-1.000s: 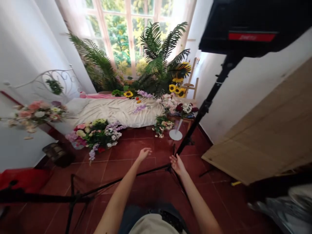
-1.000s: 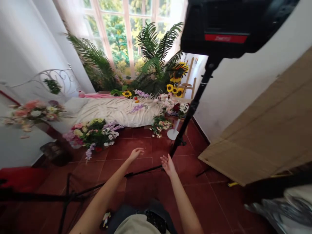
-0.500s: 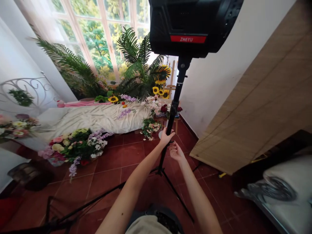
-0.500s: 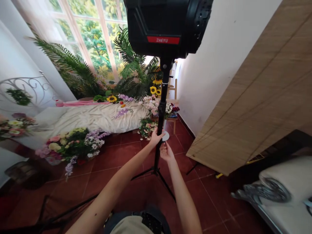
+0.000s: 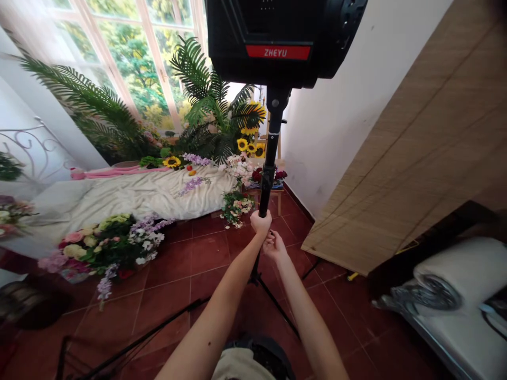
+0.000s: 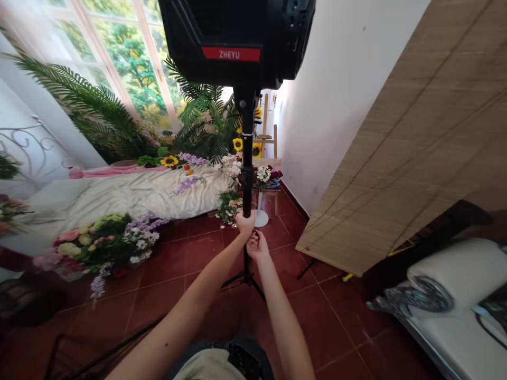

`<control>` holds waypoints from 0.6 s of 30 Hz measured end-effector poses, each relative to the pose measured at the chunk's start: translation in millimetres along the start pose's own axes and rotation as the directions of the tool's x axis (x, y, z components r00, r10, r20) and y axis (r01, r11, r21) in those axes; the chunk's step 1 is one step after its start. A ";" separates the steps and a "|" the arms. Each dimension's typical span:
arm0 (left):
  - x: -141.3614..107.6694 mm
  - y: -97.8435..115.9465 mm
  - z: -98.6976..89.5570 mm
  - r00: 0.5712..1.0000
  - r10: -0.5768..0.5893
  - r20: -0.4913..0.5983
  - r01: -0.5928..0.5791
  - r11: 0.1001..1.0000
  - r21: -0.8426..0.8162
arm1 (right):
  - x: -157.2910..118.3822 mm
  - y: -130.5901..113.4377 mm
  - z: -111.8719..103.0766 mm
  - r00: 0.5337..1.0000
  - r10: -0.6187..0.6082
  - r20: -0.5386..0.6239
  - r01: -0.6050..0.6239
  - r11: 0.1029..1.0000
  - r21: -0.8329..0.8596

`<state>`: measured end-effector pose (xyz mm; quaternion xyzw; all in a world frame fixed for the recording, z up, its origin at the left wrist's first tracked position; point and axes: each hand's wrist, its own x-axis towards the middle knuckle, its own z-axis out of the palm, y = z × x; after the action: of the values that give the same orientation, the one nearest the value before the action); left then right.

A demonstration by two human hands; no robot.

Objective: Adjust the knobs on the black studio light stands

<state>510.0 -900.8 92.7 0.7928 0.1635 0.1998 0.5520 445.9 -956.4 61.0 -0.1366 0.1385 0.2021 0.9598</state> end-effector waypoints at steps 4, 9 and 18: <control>2.6 -1.5 2.1 0.999 0.030 -0.012 -0.030 0.999 0.019 | -3.4 -1.3 2.1 1.000 0.011 0.013 -0.011 1.000 -0.019; 6.1 -6.1 3.2 0.998 0.059 -0.017 -0.059 0.998 0.018 | -6.1 2.4 -5.2 0.970 -0.244 0.005 0.177 0.690 -0.702; 6.3 -8.9 3.0 0.997 0.076 -0.023 -0.076 0.997 -0.007 | -29.4 -10.1 -23.2 0.763 -0.550 0.340 0.075 -0.448 -0.891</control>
<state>516.6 -897.2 84.2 0.7941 0.1386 0.2302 0.5452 419.4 -983.0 51.0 -0.9026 0.0110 -0.1065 0.4170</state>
